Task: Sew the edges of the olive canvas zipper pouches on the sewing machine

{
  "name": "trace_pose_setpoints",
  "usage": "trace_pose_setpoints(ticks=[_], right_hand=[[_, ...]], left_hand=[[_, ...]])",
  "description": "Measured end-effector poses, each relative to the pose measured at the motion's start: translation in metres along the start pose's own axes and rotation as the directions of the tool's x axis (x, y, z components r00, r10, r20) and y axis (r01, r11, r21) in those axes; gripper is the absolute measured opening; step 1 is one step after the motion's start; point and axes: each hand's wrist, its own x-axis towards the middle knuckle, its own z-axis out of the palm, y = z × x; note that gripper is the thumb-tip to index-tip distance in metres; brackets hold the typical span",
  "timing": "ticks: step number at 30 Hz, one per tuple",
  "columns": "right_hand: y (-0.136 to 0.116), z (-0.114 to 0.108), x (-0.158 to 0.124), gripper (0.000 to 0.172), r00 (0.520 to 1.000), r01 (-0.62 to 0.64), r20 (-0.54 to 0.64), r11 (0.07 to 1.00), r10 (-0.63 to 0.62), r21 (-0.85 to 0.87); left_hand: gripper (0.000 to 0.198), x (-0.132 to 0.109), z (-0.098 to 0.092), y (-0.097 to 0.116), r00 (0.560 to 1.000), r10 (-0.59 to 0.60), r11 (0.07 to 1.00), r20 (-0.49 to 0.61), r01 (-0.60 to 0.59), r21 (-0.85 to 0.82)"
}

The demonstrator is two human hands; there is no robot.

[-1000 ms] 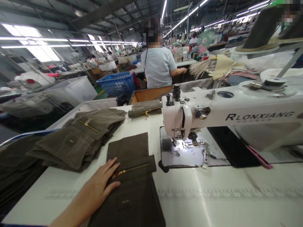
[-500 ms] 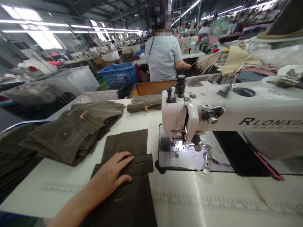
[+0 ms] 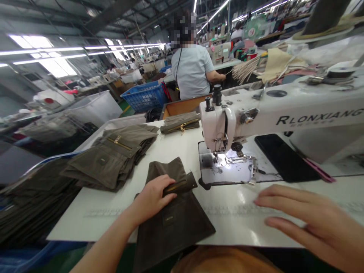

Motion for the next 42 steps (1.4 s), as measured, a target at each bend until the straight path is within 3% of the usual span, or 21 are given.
trace_pose_setpoints(ticks=[3, 5, 6, 9, 12, 14, 16, 20, 24, 32, 35, 42], right_hand=[[-0.038, 0.016, 0.033, 0.033, 0.994, 0.040, 0.095, 0.974, -0.063, 0.225], [-0.059, 0.022, 0.051, 0.039, 0.997, 0.051, 0.034, 0.946, -0.065, 0.319], [-0.066, 0.023, 0.058, 0.033, 0.998, 0.055, 0.005, 0.933, -0.060, 0.356], [-0.076, 0.019, 0.071, 0.022, 0.996, 0.087, -0.049, 0.890, -0.072, 0.448], [-0.074, 0.014, 0.076, 0.028, 0.984, 0.081, 0.080, 0.807, -0.156, 0.585], [-0.072, 0.015, 0.075, 0.031, 0.979, 0.029, 0.139, 0.775, -0.149, 0.632], [-0.071, 0.019, 0.072, 0.034, 0.989, -0.035, 0.133, 0.783, -0.061, 0.621], [-0.070, 0.030, 0.067, 0.033, 0.989, -0.128, 0.136, 0.816, 0.062, 0.564], [-0.066, 0.033, 0.064, 0.028, 0.990, -0.122, 0.119, 0.857, 0.071, 0.500], [-0.063, 0.034, 0.063, 0.032, 0.980, -0.175, 0.166, 0.867, 0.108, 0.467], [-0.063, 0.034, 0.064, 0.032, 0.978, -0.181, 0.172, 0.876, 0.115, 0.447], [-0.065, 0.035, 0.064, 0.033, 0.980, -0.184, 0.146, 0.884, 0.133, 0.429]], left_hand=[[0.015, -0.012, -0.028, 0.024, 0.995, 0.095, 0.995, -0.031, -0.093, 0.035], [0.015, -0.022, -0.048, 0.043, 0.988, 0.145, 0.988, -0.060, -0.141, 0.069], [0.015, -0.027, -0.056, 0.052, 0.983, 0.168, 0.983, -0.070, -0.162, 0.081], [0.019, -0.036, -0.075, 0.073, 0.975, 0.215, 0.975, -0.051, -0.211, 0.071], [0.023, -0.032, -0.080, 0.078, 0.977, 0.204, 0.979, 0.062, -0.203, -0.019], [0.024, -0.023, -0.078, 0.077, 0.971, 0.183, 0.978, 0.154, -0.164, -0.129], [0.028, -0.011, -0.069, 0.074, 0.963, 0.175, 0.952, 0.205, -0.113, -0.283], [0.032, 0.009, -0.041, 0.069, 0.975, 0.139, 0.854, 0.173, -0.030, -0.519], [0.021, 0.017, -0.023, 0.067, 0.987, 0.042, 0.801, 0.154, 0.058, -0.596], [0.031, 0.021, -0.019, 0.069, 0.971, 0.024, 0.585, 0.238, 0.179, -0.791], [0.029, 0.021, -0.016, 0.068, 0.970, -0.021, 0.566, 0.241, 0.211, -0.797], [0.025, 0.022, -0.016, 0.068, 0.978, 0.007, 0.607, 0.208, 0.161, -0.778]])
